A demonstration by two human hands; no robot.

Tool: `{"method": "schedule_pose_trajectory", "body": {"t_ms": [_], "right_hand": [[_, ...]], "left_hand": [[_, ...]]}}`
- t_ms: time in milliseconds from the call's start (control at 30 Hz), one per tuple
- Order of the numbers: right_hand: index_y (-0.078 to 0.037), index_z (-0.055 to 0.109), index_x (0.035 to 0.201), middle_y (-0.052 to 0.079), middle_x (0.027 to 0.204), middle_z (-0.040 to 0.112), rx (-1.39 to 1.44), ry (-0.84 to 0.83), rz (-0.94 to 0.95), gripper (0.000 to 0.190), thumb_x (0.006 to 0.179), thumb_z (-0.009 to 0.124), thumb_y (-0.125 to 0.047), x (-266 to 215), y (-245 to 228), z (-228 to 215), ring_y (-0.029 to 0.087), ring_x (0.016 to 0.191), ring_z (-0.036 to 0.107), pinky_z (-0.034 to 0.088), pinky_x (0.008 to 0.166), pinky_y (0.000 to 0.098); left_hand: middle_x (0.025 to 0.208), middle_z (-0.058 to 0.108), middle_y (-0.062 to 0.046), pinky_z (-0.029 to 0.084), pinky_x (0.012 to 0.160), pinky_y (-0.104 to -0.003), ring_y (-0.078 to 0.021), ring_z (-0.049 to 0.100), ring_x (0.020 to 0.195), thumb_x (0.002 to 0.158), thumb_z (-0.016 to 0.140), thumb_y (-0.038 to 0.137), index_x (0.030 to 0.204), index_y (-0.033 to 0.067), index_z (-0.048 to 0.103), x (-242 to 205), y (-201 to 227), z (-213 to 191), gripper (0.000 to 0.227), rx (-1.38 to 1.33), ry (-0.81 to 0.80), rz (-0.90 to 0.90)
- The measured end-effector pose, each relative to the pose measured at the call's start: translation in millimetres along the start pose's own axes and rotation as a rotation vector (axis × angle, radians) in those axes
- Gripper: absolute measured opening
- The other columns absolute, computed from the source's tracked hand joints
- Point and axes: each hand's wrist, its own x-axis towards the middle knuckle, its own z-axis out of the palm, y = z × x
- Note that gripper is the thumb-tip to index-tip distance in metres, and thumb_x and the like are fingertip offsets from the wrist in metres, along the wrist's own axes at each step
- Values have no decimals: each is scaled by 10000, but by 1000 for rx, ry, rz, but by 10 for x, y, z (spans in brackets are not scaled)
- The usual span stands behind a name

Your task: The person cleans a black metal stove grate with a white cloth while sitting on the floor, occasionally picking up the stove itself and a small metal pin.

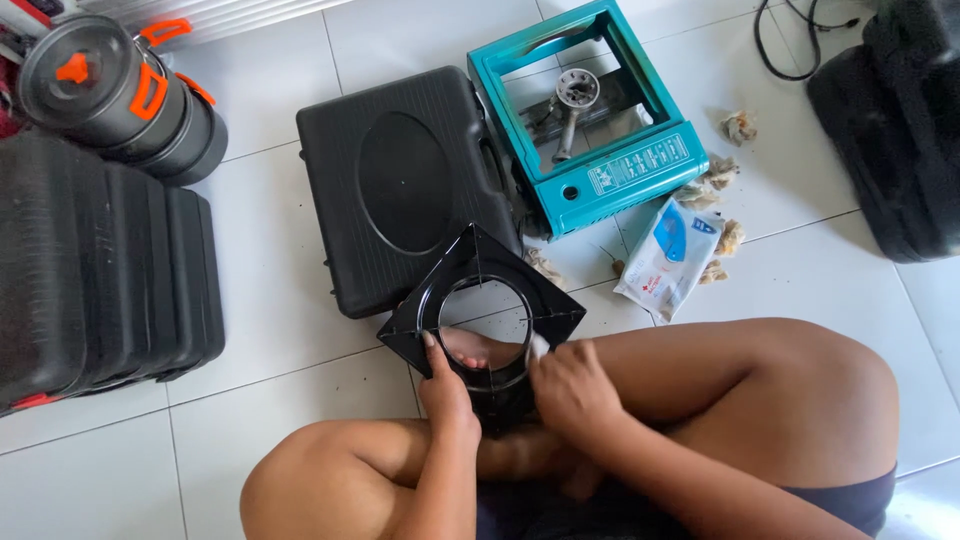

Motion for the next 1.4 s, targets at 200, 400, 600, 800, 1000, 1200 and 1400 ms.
{"method": "schedule_pose_trajectory", "body": {"t_ms": [200, 400, 600, 800, 1000, 1200, 1400], "right_hand": [[-138, 685, 1042, 20, 829, 657, 286, 44, -141, 466, 736, 824, -462, 47, -323, -195, 293, 773, 586, 389, 730, 495], [-261, 587, 1358, -12, 796, 687, 211, -4, -264, 493, 865, 584, -280, -93, 31, -147, 299, 738, 621, 402, 753, 507], [-382, 301, 1591, 158, 981, 694, 428, -671, -262, 631, 1001, 390, -176, 341, 177, -715, 420, 871, 675, 510, 717, 570], [-417, 307, 1585, 195, 864, 728, 518, -846, -278, 728, 985, 620, -149, 467, 357, -657, 345, 660, 730, 567, 462, 437], [-454, 172, 1670, 101, 611, 579, 1416, -1160, 302, 851, 917, 406, -133, 244, 307, -772, 154, 451, 587, 476, 354, 274], [-390, 261, 1645, 128, 1162, 695, 1116, -885, 113, 786, 906, 424, -175, 212, 139, -405, 222, 897, 673, 499, 861, 291], [-479, 31, 1653, 176, 1246, 624, 564, -1040, -24, 1170, 798, 771, -181, 97, 84, -1083, 400, 1123, 629, 484, 907, 459]], "left_hand": [[626, 653, -101, 575, 662, -360, -230, 660, 593, 997, 563, 573, 684, 70, 570, 45, -6, -14, 592, 85, 37, 11], [640, 659, -102, 585, 706, -348, -223, 671, 626, 1001, 567, 562, 660, 69, 557, -75, 56, -10, 600, 77, 37, -15], [618, 648, -110, 579, 639, -376, -241, 683, 601, 997, 547, 589, 688, 72, 562, 126, -36, -16, 603, 88, 36, -6], [614, 647, -213, 642, 640, -442, -300, 710, 574, 959, 674, 541, 756, -52, 624, 356, -215, -90, 629, -12, 25, 52], [603, 620, -115, 566, 661, -348, -238, 655, 582, 1007, 566, 547, 677, 60, 544, 109, -24, -8, 588, 49, 13, 21], [630, 671, -101, 579, 715, -339, -232, 708, 627, 1003, 563, 552, 678, 73, 590, 116, 0, -6, 580, 126, 30, 40], [613, 632, -114, 568, 674, -369, -245, 681, 619, 989, 577, 573, 709, 72, 564, 59, 47, 7, 574, 49, 3, -20]]}}
